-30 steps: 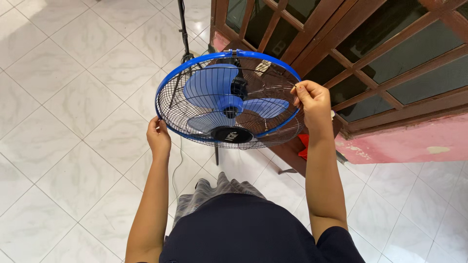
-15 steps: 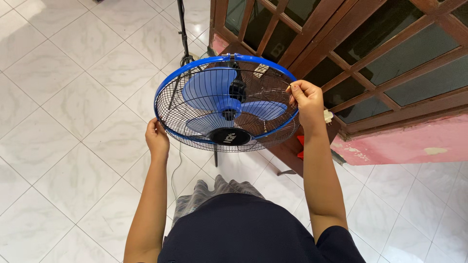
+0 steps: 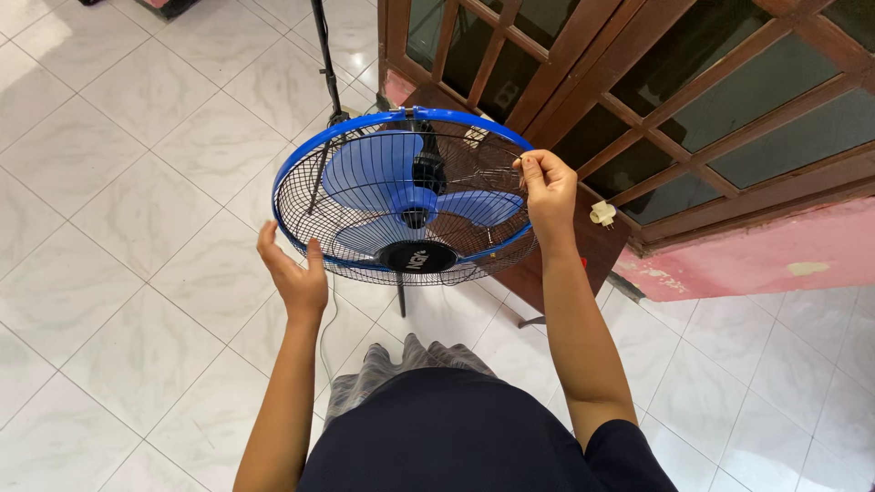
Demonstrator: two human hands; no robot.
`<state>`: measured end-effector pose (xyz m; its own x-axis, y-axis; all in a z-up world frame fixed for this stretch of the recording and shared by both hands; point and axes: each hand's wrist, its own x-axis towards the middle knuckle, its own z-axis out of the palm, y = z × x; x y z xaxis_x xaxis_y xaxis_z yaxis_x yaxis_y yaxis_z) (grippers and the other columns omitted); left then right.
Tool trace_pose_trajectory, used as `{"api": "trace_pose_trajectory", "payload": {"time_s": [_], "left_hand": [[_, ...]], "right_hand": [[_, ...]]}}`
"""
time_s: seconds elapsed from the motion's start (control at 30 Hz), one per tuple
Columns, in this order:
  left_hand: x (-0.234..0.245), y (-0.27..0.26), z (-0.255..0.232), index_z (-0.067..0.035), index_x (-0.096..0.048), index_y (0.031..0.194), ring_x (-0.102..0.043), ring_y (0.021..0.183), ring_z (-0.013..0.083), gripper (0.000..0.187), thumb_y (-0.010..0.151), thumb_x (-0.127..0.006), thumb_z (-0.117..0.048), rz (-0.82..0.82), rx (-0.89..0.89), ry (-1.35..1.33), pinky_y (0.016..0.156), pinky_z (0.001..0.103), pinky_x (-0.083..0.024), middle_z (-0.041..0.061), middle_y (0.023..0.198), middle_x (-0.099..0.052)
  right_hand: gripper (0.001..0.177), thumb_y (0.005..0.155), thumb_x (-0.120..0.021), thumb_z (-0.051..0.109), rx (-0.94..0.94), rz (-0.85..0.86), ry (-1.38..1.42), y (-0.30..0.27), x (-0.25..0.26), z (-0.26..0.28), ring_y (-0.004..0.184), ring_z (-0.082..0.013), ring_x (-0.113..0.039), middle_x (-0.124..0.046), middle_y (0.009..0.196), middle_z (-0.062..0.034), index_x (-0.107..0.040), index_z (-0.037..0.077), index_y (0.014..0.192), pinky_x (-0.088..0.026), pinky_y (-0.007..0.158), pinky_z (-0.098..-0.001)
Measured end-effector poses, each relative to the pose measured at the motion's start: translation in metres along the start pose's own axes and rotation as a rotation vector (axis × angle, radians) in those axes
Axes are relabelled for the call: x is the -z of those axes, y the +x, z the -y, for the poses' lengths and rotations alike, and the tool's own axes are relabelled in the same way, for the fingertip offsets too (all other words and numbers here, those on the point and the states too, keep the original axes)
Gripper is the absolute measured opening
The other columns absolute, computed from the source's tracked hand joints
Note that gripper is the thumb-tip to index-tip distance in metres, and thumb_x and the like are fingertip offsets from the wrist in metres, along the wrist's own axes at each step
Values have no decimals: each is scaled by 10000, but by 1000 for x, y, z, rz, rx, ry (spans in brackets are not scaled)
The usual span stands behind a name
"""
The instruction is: The person assembles a standing electric fan by attaching the front cage, inserting the fan blade, securing it with a nut, and then attaching the rear cage. The person uses a screwdriver to tighten the nut.
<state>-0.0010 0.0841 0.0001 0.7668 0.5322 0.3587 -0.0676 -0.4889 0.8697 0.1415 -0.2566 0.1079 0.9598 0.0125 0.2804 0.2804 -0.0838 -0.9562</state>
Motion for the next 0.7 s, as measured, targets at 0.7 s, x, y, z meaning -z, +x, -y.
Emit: {"api": "trace_pose_trajectory", "payload": {"time_s": [0.7], "left_hand": [[-17, 69, -158, -55, -543, 1309, -231, 1516, 485, 535, 839, -756, -196, 343, -639, 496, 1211, 706, -118, 255, 1578, -353]], "right_hand": [[199, 1051, -598, 123, 2, -31, -27, -5, -3, -10, 650, -24, -483, -570, 720, 49, -705, 21, 918, -381, 594, -195]]}}
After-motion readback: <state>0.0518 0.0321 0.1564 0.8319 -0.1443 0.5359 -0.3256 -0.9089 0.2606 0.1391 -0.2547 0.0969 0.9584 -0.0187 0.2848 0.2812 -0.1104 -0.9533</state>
